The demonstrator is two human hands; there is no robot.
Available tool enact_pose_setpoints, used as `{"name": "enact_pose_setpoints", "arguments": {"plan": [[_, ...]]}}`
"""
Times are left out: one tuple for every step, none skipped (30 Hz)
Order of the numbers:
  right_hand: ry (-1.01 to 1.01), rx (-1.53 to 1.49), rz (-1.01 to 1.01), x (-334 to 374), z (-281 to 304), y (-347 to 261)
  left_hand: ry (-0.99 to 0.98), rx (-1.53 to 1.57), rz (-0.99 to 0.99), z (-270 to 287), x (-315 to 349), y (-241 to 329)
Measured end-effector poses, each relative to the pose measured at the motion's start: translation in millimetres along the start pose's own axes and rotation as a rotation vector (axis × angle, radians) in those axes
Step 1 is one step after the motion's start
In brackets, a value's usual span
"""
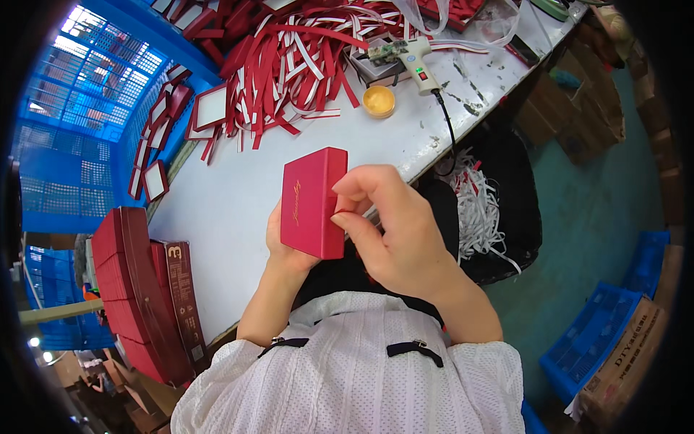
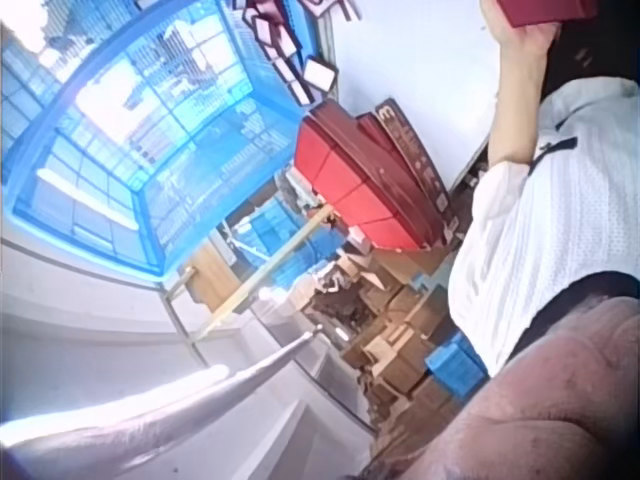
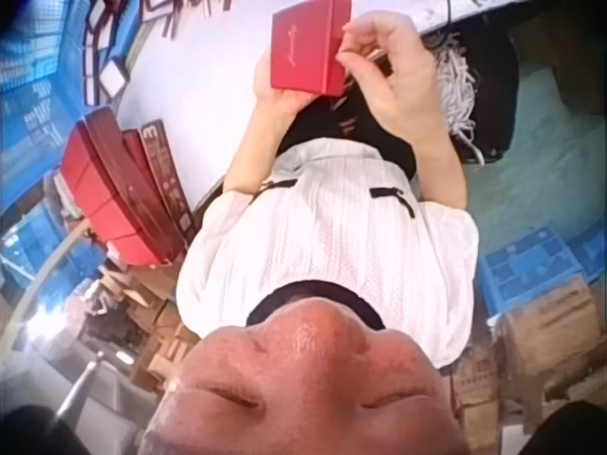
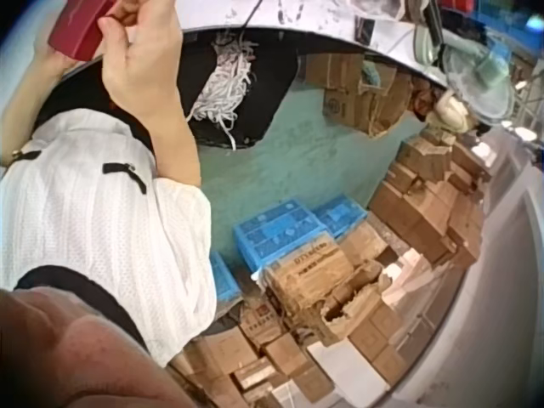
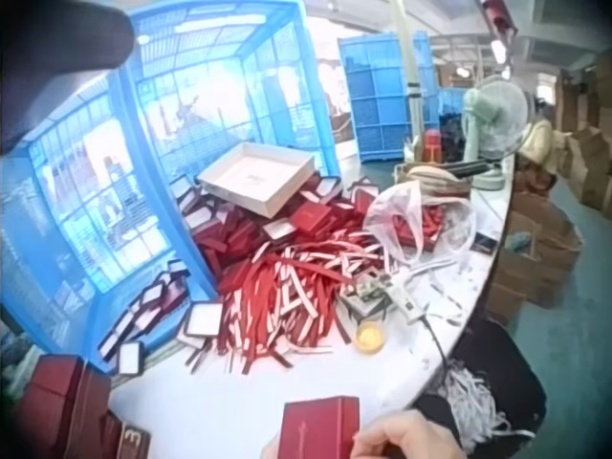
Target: The person repeatedly picks up small red boxes and red ribbons from a workbench. They wrap the ribbons around the boxes by hand, adjusting the placement, and then place the finished boxes into a stack. The process is repeated continuously for multiple units.
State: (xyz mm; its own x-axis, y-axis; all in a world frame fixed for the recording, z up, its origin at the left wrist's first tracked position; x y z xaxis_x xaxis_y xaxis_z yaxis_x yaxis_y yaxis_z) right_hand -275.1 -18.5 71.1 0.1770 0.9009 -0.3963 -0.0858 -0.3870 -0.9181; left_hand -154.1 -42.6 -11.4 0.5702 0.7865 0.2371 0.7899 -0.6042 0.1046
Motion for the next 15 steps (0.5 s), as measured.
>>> {"name": "enact_pose_setpoints", "arguments": {"plan": [[-0.005,0.053,0.034,0.6,-0.5,-2.9,0.022,0.000,-0.004,0.4,-1.1,-1.2],[-0.011,0.106,0.068,2.4,-0.9,-6.1,0.043,0.000,-0.009,1.4,-1.6,-1.9],[-0.017,0.158,0.103,4.4,-1.4,-8.2,0.033,-0.010,-0.011,1.3,-1.3,-2.0],[-0.024,0.167,0.125,6.4,-2.1,-8.4,0.022,-0.020,-0.014,1.4,-0.7,-1.9],[-0.009,0.132,0.089,8.6,-1.7,-4.2,0.012,-0.031,-0.017,1.7,0.0,-1.8],[0.011,0.099,0.051,11.1,0.0,0.4,-0.004,-0.021,-0.002,1.8,0.3,-3.2],[0.030,0.065,0.014,11.9,1.2,2.8,-0.020,-0.012,0.013,3.0,0.7,-4.4],[0.083,0.157,0.041,8.5,5.6,-0.9,-0.035,-0.002,0.026,3.7,1.5,-5.5],[0.081,0.141,0.026,8.1,5.7,2.3,-0.024,-0.006,0.006,4.1,2.7,-5.8],[0.081,0.126,0.013,7.7,6.0,5.5,-0.013,-0.009,-0.014,4.6,4.0,-6.4],[0.081,0.112,-0.004,7.7,6.7,8.5,-0.001,-0.013,-0.036,5.0,5.2,-6.9],[0.039,-0.020,-0.080,11.4,0.5,15.9,0.077,-0.065,-0.042,8.1,5.0,-8.9],[-0.004,-0.153,-0.156,13.9,-5.9,19.1,0.156,-0.117,-0.049,10.0,5.2,-10.8],[-0.069,-0.367,-0.360,17.7,-13.4,22.2,0.235,-0.168,-0.057,13.0,5.6,-11.2],[-0.101,-0.461,-0.396,20.3,-20.7,20.5,0.207,-0.203,-0.051,19.0,6.2,-9.4]]}}
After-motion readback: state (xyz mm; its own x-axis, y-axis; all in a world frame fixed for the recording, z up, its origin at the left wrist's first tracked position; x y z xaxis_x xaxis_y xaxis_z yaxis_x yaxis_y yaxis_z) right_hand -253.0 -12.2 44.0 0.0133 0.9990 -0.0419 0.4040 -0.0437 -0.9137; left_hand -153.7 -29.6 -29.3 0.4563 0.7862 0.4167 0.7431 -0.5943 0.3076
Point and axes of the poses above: each hand's wrist, its own x-axis away from the middle knuckle, its own z-axis out of the back of the hand, y = z × x, the point moved 5 cm from there along -x, towards the middle knuckle, and after that the axes turned 12 degrees about y, right-handed, at the moved point
